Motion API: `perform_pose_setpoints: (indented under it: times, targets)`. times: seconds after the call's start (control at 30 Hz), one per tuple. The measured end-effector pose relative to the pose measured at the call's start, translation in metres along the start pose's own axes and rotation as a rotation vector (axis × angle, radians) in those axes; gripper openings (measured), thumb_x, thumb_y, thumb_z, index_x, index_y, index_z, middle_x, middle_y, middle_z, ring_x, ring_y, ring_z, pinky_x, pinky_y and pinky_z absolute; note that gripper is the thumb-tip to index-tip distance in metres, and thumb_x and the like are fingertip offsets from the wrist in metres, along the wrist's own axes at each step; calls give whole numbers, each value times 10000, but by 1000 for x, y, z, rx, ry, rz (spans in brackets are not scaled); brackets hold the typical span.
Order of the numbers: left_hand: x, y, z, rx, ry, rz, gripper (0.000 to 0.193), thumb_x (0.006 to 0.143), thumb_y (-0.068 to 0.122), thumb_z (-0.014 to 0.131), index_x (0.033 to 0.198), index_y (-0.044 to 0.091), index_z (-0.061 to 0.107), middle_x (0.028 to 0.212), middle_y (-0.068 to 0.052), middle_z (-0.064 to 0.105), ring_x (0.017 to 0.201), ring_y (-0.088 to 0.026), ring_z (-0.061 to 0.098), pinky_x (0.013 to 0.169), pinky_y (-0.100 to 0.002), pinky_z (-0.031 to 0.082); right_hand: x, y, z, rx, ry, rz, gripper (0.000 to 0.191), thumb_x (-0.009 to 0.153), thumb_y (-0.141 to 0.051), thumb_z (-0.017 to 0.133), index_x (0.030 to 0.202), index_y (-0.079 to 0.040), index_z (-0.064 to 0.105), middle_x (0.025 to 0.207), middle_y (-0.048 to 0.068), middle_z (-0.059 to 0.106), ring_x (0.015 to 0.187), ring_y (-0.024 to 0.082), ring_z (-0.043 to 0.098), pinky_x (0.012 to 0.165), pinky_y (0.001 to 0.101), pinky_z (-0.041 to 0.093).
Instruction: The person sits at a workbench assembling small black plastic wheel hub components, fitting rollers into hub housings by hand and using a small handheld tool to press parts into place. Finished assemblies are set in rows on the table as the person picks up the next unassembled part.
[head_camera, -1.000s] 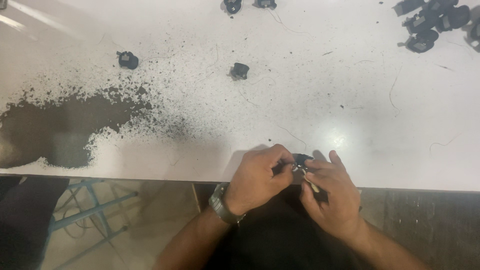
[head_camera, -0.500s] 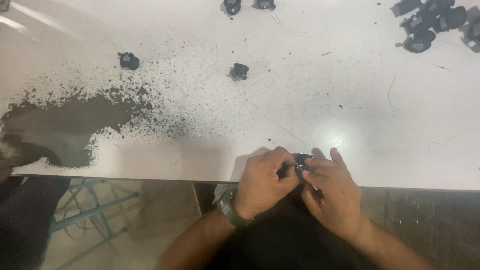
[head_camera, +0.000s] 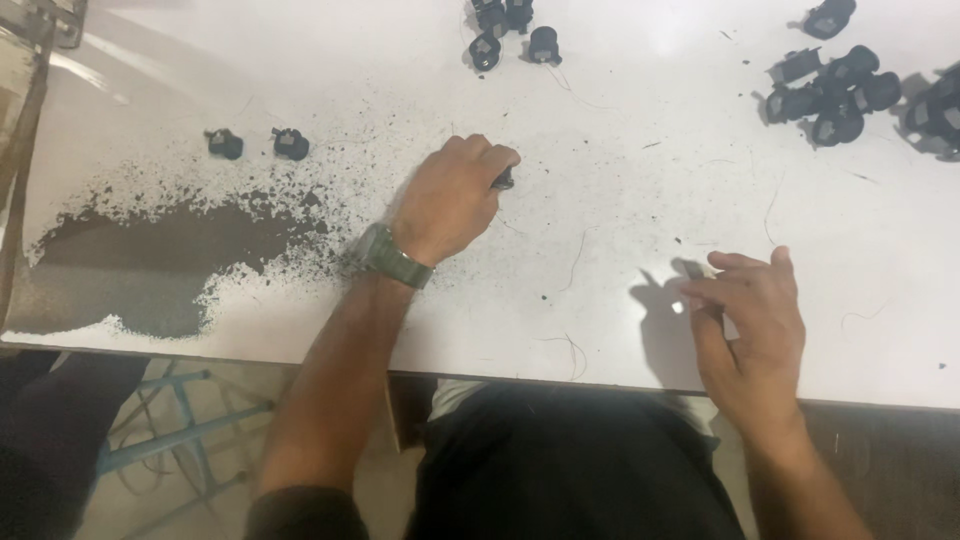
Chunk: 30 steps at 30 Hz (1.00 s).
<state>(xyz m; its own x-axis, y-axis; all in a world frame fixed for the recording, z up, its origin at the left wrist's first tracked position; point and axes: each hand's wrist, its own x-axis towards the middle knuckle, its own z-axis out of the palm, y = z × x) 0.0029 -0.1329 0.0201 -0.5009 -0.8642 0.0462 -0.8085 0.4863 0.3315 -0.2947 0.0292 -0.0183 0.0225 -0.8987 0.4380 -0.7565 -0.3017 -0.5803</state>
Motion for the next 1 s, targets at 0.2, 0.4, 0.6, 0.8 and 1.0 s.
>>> perform_pose_setpoints:
  times: [0.2, 0.4, 0.6, 0.8, 1.0]
  targets:
    - [-42, 51, 37, -415, -222, 119, 407, 875, 211, 754, 1258, 146, 634, 1134, -4, 751, 1097, -181, 652, 1107, -502, 372, 5, -16, 7, -67, -221, -62, 373, 758, -247, 798, 1087, -85, 733, 1125, 133, 641, 1242, 339, 561, 1197, 656, 209]
    - [-80, 90, 66, -554, 26, 172, 509, 845, 208, 805, 1322, 146, 638, 1320, -74, 676, 1328, -252, 578, 1243, -557, 291, -6, -25, 16, 44, -214, -30, 401, 742, -272, 852, 1066, -75, 722, 1097, 112, 649, 1171, 306, 606, 1222, 624, 274]
    - [-88, 101, 71, -511, 178, 115, 151, 873, 194, 790, 1005, 130, 753, 1347, -58, 675, 1419, -298, 514, 1238, -571, 291, -12, -20, 16, 47, -155, 24, 360, 733, -269, 884, 1007, -89, 737, 1023, 72, 667, 1080, 237, 638, 1260, 624, 283]
    - [-100, 100, 60, -504, 179, 115, 57, 882, 156, 753, 875, 106, 727, 1276, -66, 681, 1421, -313, 524, 1242, -595, 302, -11, -22, 16, -209, -156, -40, 394, 722, -309, 891, 1015, -98, 733, 1080, 84, 632, 1178, 286, 578, 1258, 632, 220]
    - [-103, 106, 50, -366, 192, 115, 207, 788, 191, 761, 925, 53, 690, 1266, -150, 612, 1369, -383, 478, 1179, -649, 274, -17, -29, 14, -173, -105, -88, 499, 730, -326, 873, 1142, -84, 727, 1137, 119, 609, 1233, 325, 538, 1230, 634, 189]
